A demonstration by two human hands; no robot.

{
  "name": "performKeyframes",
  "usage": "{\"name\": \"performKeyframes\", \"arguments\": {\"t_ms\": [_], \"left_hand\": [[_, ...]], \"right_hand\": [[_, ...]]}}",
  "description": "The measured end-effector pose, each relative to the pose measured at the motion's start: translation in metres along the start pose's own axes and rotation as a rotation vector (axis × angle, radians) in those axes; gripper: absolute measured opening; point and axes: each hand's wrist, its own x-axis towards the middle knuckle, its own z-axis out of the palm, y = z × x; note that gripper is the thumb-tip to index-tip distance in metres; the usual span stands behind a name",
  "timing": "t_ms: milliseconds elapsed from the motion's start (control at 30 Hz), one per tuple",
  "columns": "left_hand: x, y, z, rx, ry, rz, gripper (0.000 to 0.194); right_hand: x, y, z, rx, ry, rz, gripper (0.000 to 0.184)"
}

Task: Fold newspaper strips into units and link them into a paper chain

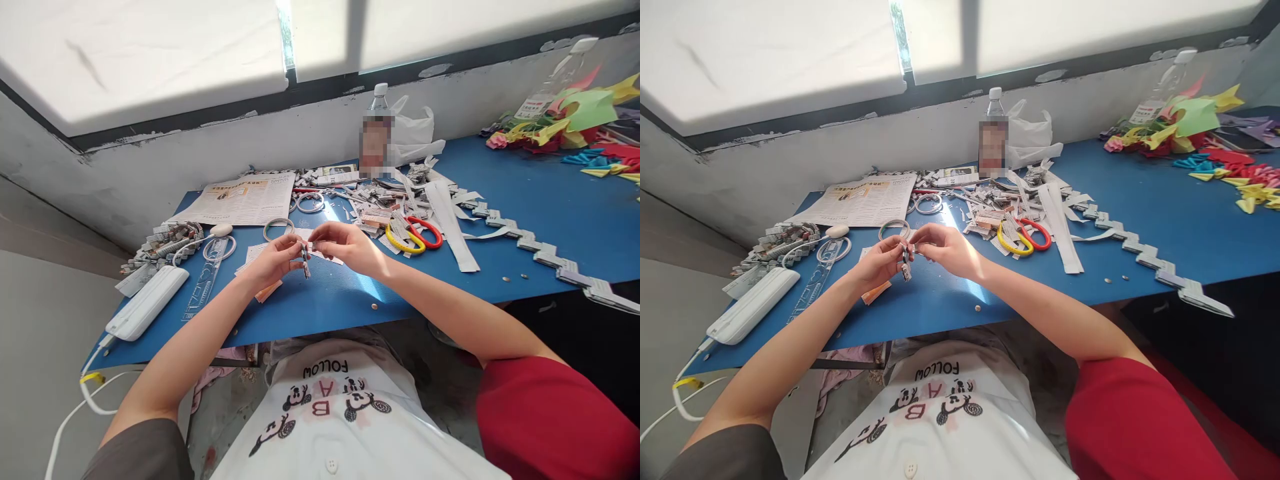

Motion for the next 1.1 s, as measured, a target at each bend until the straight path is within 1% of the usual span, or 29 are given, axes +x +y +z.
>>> {"name": "performKeyframes", "arguments": {"t_ms": [100,167,267,500,800,967,1100], "left_hand": [[0.0006,-0.0003,0.0009,0.019,0.051,0.009,0.030],[0.0017,-0.0015,0.0000,0.025,0.072,0.010,0.032],[0.0032,-0.0036,-0.0018,0.025,0.069,0.020,0.031],[0.0033,-0.0042,-0.0018,0.021,0.061,0.018,0.027],[0.0005,-0.0040,0.0017,0.099,0.086,0.025,0.028],[-0.0017,-0.0067,0.0028,0.194,0.106,0.113,0.027],[-0.0031,-0.0085,0.0050,0.263,0.170,0.183,0.032]], "right_hand": [[0.0010,0.0033,0.0006,0.064,0.028,0.013,0.020],[0.0006,0.0041,0.0004,0.070,0.040,0.019,0.022],[-0.0015,0.0034,-0.0006,0.023,0.048,0.020,0.020],[-0.0047,0.0050,-0.0020,-0.176,0.061,-0.024,0.013],[-0.0047,0.0084,-0.0025,-0.173,0.041,-0.028,0.011],[-0.0055,0.0079,0.0008,-0.167,0.108,-0.006,0.014],[-0.0054,0.0109,0.0052,-0.156,0.201,-0.033,0.016]]}}
